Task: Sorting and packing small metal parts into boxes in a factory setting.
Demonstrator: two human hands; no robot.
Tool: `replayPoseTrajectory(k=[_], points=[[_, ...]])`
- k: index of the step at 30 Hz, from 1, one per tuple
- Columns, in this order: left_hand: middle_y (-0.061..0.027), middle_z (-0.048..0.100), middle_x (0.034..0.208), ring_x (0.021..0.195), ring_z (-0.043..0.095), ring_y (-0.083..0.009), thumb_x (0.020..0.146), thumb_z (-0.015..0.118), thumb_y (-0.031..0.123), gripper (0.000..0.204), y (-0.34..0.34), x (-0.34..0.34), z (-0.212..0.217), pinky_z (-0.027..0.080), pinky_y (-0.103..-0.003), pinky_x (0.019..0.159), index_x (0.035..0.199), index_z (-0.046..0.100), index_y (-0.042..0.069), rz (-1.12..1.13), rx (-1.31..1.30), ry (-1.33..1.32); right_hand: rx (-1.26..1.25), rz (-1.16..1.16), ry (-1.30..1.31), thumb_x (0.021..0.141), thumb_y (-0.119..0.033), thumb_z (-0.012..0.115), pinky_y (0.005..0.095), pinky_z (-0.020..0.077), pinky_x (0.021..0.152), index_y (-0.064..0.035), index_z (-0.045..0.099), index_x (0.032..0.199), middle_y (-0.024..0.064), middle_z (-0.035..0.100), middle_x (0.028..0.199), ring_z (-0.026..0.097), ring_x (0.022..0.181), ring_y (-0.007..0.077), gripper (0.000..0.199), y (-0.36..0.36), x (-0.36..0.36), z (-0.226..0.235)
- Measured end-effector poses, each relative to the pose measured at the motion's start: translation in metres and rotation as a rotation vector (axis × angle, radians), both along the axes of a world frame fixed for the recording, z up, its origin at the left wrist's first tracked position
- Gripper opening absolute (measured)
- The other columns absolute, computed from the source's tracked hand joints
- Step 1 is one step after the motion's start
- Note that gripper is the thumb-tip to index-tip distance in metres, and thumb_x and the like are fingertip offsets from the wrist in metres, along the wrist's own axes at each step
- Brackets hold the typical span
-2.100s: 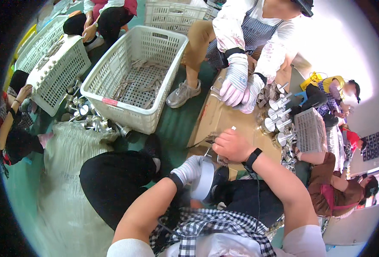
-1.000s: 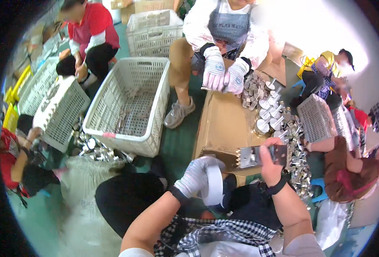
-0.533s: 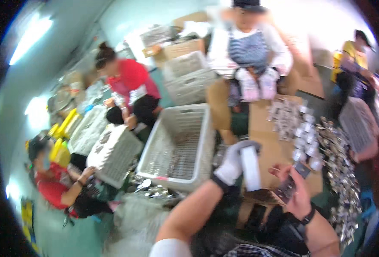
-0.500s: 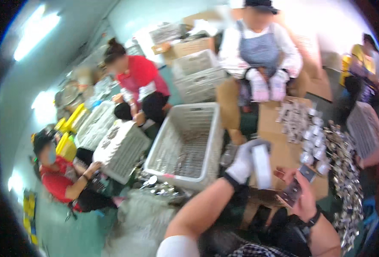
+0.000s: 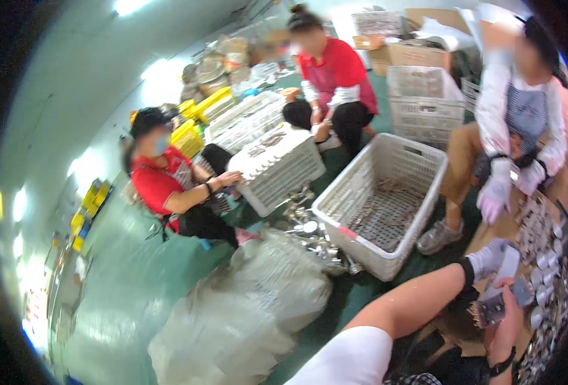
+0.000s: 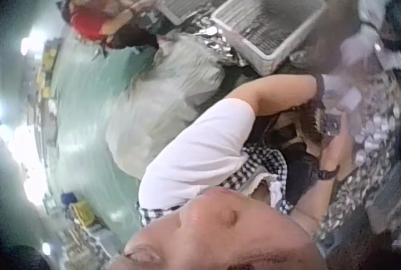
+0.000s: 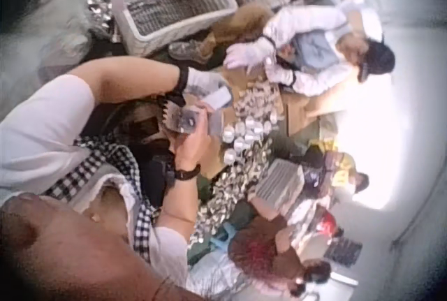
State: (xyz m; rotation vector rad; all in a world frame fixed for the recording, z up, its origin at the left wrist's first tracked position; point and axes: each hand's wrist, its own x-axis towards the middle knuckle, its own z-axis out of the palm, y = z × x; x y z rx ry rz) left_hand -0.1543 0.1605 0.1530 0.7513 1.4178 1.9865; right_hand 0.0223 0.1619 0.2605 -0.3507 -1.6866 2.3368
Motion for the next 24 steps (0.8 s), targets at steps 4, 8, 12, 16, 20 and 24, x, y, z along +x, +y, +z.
replayPoseTrajectory(k=[4, 8, 12, 16, 20, 24], points=[[-0.0043, 0.063, 0.085, 0.079, 0.057, -0.0140, 0.069, 0.058, -0.004, 0.028, -0.001, -0.007, 0.006, 0.047, -0.028, 0.069, 0.096, 0.061, 0.003, -0.026, -0.097, -0.006, -0.168, -0.008, -0.032, 0.092, -0.023, 0.045, 0.0265, 0.0436, 0.072, -0.0097, 0.051, 0.093, 0.0067, 0.056, 0.100, 0.054, 0.085, 0.0143, 0.014, -0.006, -0.006, 0.009], [-0.0050, 0.064, 0.087, 0.080, 0.058, -0.0134, 0.070, 0.059, -0.004, 0.027, -0.007, -0.005, 0.007, 0.047, -0.027, 0.071, 0.096, 0.061, 0.003, -0.071, -0.022, -0.150, -0.047, -0.017, -0.028, 0.090, -0.020, 0.047, 0.0294, 0.0373, 0.082, -0.0083, 0.051, 0.089, 0.0071, 0.055, 0.098, 0.051, 0.089, 0.0165, 0.013, -0.009, -0.003, 0.010], [-0.0035, 0.064, 0.086, 0.078, 0.058, -0.0115, 0.070, 0.062, -0.002, 0.024, -0.027, -0.008, 0.018, 0.047, -0.026, 0.071, 0.094, 0.063, 0.003, -0.067, -0.074, -0.012, -0.150, -0.048, -0.023, 0.089, -0.016, 0.046, 0.0275, 0.0375, 0.080, -0.0069, 0.050, 0.091, 0.0042, 0.053, 0.092, 0.049, 0.087, 0.0140, 0.010, -0.019, -0.006, 0.003], [-0.0065, 0.063, 0.091, 0.083, 0.059, -0.0142, 0.073, 0.061, -0.003, 0.024, -0.022, -0.013, 0.014, 0.048, -0.027, 0.075, 0.097, 0.061, 0.000, -0.144, -0.037, 0.026, -0.186, -0.063, 0.007, 0.089, -0.013, 0.046, 0.0272, 0.0376, 0.080, -0.0056, 0.050, 0.091, 0.0037, 0.053, 0.090, 0.051, 0.088, 0.0136, 0.009, -0.017, -0.011, 0.003], [-0.0137, 0.062, 0.092, 0.082, 0.060, -0.0227, 0.083, 0.048, 0.003, 0.019, -0.010, -0.018, -0.017, 0.049, -0.033, 0.078, 0.099, 0.056, -0.005, -0.227, 0.099, -0.278, -0.258, -0.048, 0.023, 0.089, -0.012, 0.046, 0.0277, 0.0378, 0.082, -0.0047, 0.052, 0.091, 0.0059, 0.055, 0.094, 0.053, 0.091, 0.0161, 0.009, -0.016, -0.011, 0.007], [-0.0157, 0.061, 0.089, 0.079, 0.059, -0.0269, 0.085, 0.046, 0.015, 0.023, -0.008, -0.022, -0.032, 0.048, -0.035, 0.076, 0.096, 0.056, -0.003, -0.262, 0.112, -0.488, -0.296, -0.043, 0.034, 0.089, -0.012, 0.046, 0.0280, 0.0375, 0.083, -0.0042, 0.052, 0.090, 0.0067, 0.056, 0.095, 0.053, 0.092, 0.0168, 0.010, -0.016, -0.013, 0.011]])
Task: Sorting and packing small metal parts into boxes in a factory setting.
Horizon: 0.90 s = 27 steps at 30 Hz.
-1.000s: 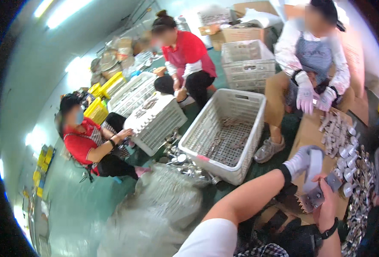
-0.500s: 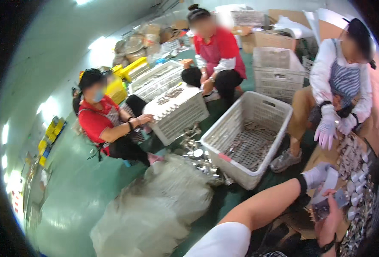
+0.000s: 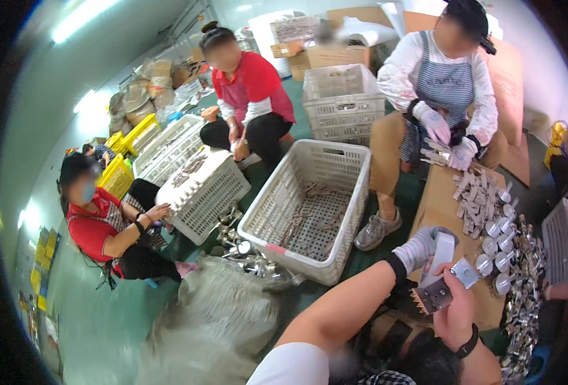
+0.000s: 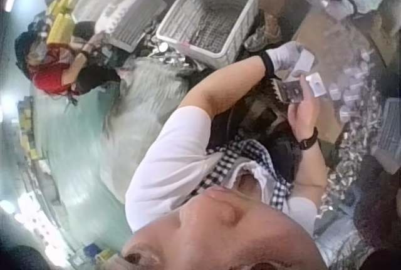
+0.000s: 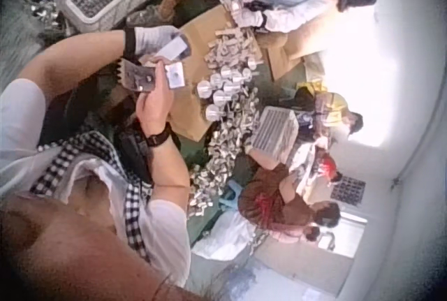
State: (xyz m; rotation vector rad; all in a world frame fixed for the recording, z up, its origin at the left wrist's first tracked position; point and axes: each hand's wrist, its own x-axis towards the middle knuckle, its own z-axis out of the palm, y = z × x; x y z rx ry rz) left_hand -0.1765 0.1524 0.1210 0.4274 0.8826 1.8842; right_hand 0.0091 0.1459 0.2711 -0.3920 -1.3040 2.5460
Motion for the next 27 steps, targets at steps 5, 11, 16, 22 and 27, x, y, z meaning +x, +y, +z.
replayPoseTrajectory(k=[5, 11, 16, 22, 27], points=[[-0.0085, 0.062, 0.086, 0.073, 0.059, -0.0181, 0.081, 0.047, 0.003, 0.021, -0.008, 0.006, 0.015, 0.048, -0.030, 0.065, 0.098, 0.060, 0.003, -0.041, -0.050, -0.011, -0.047, -0.031, -0.073, 0.087, -0.010, 0.049, 0.0251, 0.0444, 0.067, -0.0060, 0.054, 0.093, 0.0032, 0.057, 0.087, 0.055, 0.076, 0.0108, 0.009, 0.004, 0.002, 0.000], [-0.0060, 0.064, 0.085, 0.069, 0.060, -0.0158, 0.084, 0.046, 0.003, 0.021, -0.015, 0.016, 0.040, 0.049, -0.028, 0.057, 0.098, 0.062, 0.006, 0.029, -0.160, 0.042, -0.048, -0.010, -0.065, 0.089, -0.011, 0.046, 0.0294, 0.0432, 0.077, -0.0042, 0.051, 0.093, 0.0075, 0.056, 0.092, 0.055, 0.087, 0.0163, 0.009, 0.007, 0.001, 0.004], [-0.0131, 0.060, 0.086, 0.077, 0.056, -0.0242, 0.084, 0.046, 0.013, 0.021, 0.002, -0.003, -0.013, 0.046, -0.035, 0.074, 0.096, 0.056, -0.001, -0.074, -0.015, -0.139, -0.041, 0.003, -0.025, 0.089, -0.010, 0.044, 0.0313, 0.0416, 0.083, -0.0034, 0.049, 0.093, 0.0082, 0.055, 0.093, 0.054, 0.093, 0.0192, 0.009, 0.007, 0.001, 0.001], [-0.0131, 0.059, 0.087, 0.079, 0.055, -0.0252, 0.084, 0.046, 0.014, 0.022, 0.007, -0.005, -0.020, 0.045, -0.036, 0.076, 0.096, 0.055, -0.001, -0.104, 0.003, -0.205, -0.050, 0.000, -0.054, 0.089, -0.010, 0.044, 0.0307, 0.0415, 0.083, -0.0035, 0.050, 0.092, 0.0084, 0.055, 0.093, 0.054, 0.092, 0.0193, 0.010, 0.009, 0.002, 0.001], [-0.0068, 0.063, 0.084, 0.067, 0.058, -0.0178, 0.086, 0.043, 0.010, 0.022, 0.006, 0.003, -0.007, 0.049, -0.031, 0.059, 0.097, 0.061, 0.005, -0.041, -0.041, -0.276, -0.049, 0.002, -0.043, 0.088, -0.011, 0.045, 0.0306, 0.0411, 0.083, -0.0031, 0.050, 0.092, 0.0097, 0.056, 0.095, 0.054, 0.093, 0.0189, 0.010, 0.009, 0.003, -0.001]])
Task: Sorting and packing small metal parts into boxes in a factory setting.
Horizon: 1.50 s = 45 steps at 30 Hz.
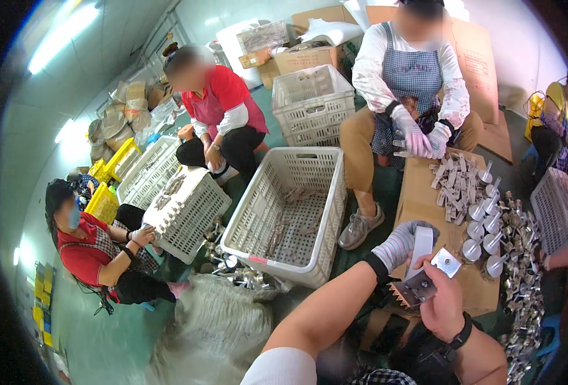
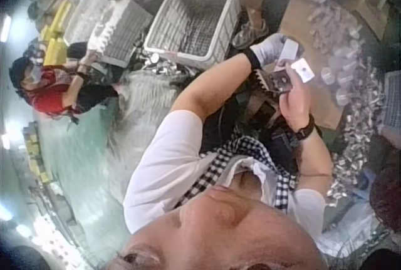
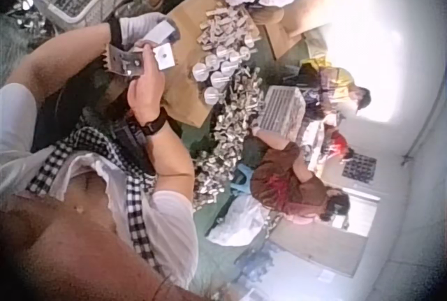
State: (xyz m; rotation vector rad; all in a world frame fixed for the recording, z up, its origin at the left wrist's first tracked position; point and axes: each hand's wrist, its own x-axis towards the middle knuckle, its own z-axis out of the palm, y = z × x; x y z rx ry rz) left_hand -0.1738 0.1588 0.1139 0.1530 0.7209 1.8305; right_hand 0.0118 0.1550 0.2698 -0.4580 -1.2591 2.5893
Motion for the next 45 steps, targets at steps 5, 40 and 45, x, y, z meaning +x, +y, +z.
replayPoseTrajectory(k=[5, 40, 45], points=[[-0.0072, 0.062, 0.083, 0.068, 0.058, -0.0198, 0.087, 0.042, 0.015, 0.023, -0.004, 0.004, 0.017, 0.048, -0.032, 0.062, 0.094, 0.061, 0.005, -0.017, -0.014, -0.066, -0.006, 0.003, -0.006, 0.088, -0.011, 0.045, 0.0302, 0.0406, 0.083, -0.0027, 0.051, 0.092, 0.0100, 0.056, 0.096, 0.054, 0.092, 0.0190, 0.011, 0.002, 0.000, 0.000], [-0.0104, 0.062, 0.081, 0.070, 0.060, -0.0218, 0.085, 0.046, 0.022, 0.024, -0.036, 0.025, 0.079, 0.051, -0.032, 0.064, 0.092, 0.058, 0.003, 0.033, -0.176, -0.002, -0.017, 0.097, 0.020, 0.090, -0.013, 0.047, 0.0281, 0.0459, 0.073, -0.0062, 0.053, 0.096, 0.0038, 0.057, 0.093, 0.056, 0.084, 0.0131, 0.011, 0.002, 0.000, -0.003], [-0.0108, 0.062, 0.081, 0.071, 0.060, -0.0221, 0.086, 0.044, 0.021, 0.024, -0.037, 0.023, 0.077, 0.051, -0.032, 0.066, 0.092, 0.058, 0.002, 0.041, -0.163, -0.036, -0.007, 0.102, 0.032, 0.090, -0.013, 0.047, 0.0279, 0.0465, 0.071, -0.0064, 0.053, 0.095, 0.0035, 0.056, 0.092, 0.056, 0.083, 0.0127, 0.011, 0.002, 0.001, -0.004]])
